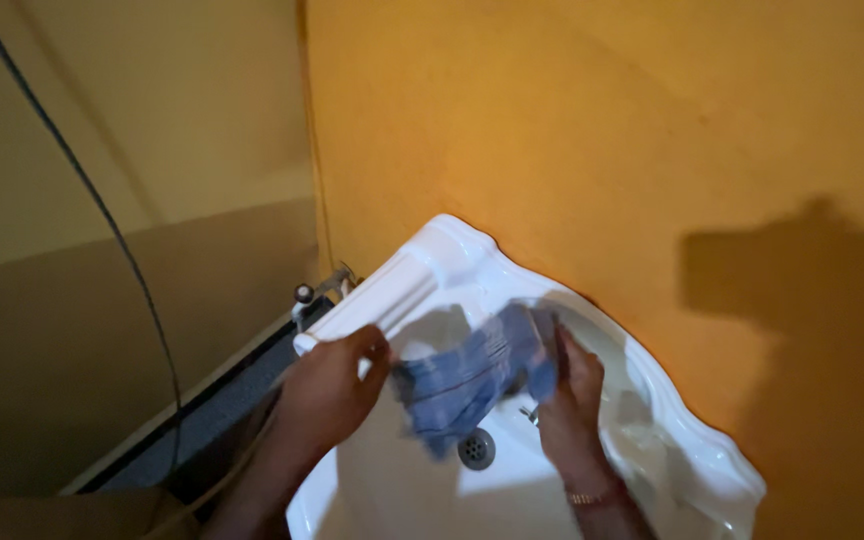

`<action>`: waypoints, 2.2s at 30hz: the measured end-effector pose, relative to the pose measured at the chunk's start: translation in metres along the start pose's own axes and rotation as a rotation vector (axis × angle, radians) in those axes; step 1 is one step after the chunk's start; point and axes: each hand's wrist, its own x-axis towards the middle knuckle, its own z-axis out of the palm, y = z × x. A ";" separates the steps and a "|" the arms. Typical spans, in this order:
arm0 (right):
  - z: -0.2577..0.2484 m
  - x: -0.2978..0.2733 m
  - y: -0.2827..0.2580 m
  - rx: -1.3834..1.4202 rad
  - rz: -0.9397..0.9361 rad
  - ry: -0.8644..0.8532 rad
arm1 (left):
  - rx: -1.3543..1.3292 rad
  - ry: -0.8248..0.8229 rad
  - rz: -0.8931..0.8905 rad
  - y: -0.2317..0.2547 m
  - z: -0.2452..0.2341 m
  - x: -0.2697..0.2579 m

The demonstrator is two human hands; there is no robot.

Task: The person wipes the edges and basin of a white bathroom sink using a cloth. They repeatedly wet the cloth under the faucet and continue wiping different sections of the sink surface.

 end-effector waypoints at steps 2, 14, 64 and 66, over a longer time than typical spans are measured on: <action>0.016 0.027 -0.005 -0.129 -0.152 -0.093 | 0.224 0.194 0.073 -0.006 0.012 0.028; 0.080 0.113 0.101 -1.218 -0.407 -0.483 | 0.281 0.120 0.066 -0.050 0.024 0.087; 0.105 0.113 0.085 -0.863 -0.376 -0.315 | 0.113 0.123 0.013 -0.036 0.009 0.081; 0.109 0.113 0.098 -0.916 -0.319 -0.320 | 0.108 0.117 0.006 -0.036 0.009 0.081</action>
